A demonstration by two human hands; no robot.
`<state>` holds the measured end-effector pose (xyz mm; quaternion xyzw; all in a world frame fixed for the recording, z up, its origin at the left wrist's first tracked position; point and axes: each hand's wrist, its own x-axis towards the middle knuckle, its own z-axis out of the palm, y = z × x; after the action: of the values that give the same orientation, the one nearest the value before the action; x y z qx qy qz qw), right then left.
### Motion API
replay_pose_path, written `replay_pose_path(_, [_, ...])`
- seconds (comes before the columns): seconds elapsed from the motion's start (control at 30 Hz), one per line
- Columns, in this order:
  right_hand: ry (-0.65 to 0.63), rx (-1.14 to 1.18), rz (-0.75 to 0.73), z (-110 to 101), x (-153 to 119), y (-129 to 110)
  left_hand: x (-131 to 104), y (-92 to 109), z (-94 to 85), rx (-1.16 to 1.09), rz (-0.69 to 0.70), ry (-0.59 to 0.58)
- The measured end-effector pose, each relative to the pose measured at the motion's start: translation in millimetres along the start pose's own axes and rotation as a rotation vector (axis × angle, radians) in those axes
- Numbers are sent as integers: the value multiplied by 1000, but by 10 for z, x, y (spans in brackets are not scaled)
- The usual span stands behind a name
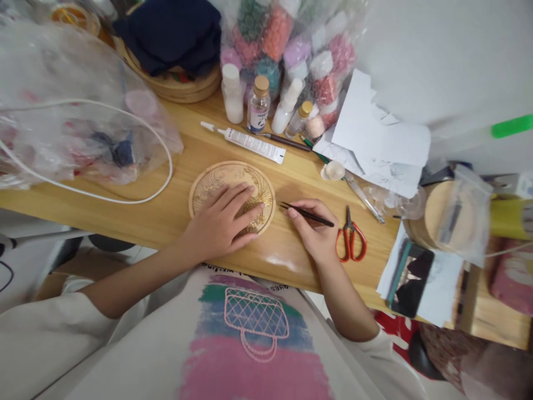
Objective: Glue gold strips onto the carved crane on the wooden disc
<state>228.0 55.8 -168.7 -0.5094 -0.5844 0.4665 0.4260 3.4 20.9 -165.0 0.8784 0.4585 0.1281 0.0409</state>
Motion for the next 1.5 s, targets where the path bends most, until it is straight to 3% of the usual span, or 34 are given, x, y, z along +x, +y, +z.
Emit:
replay_pose_path(0.23, [-34, 69, 90, 16, 41, -75, 11, 9, -4, -19, -22, -11])
replay_pose_path(0.47, [-86, -71, -38, 67, 206, -102, 8, 33, -8, -23, -41, 34])
replay_pose_path(0.63, [-111, -94, -34, 81, 181, -15, 14, 32, -8, -24, -41, 37])
replay_pose_path(0.87, [-167, -134, -178, 22, 166, -24, 16, 27, 2, -29, -51, 27])
replay_pose_path(1.5, [-223, -179, -223, 4, 182, -29, 21, 28, -3, -27, -39, 26])
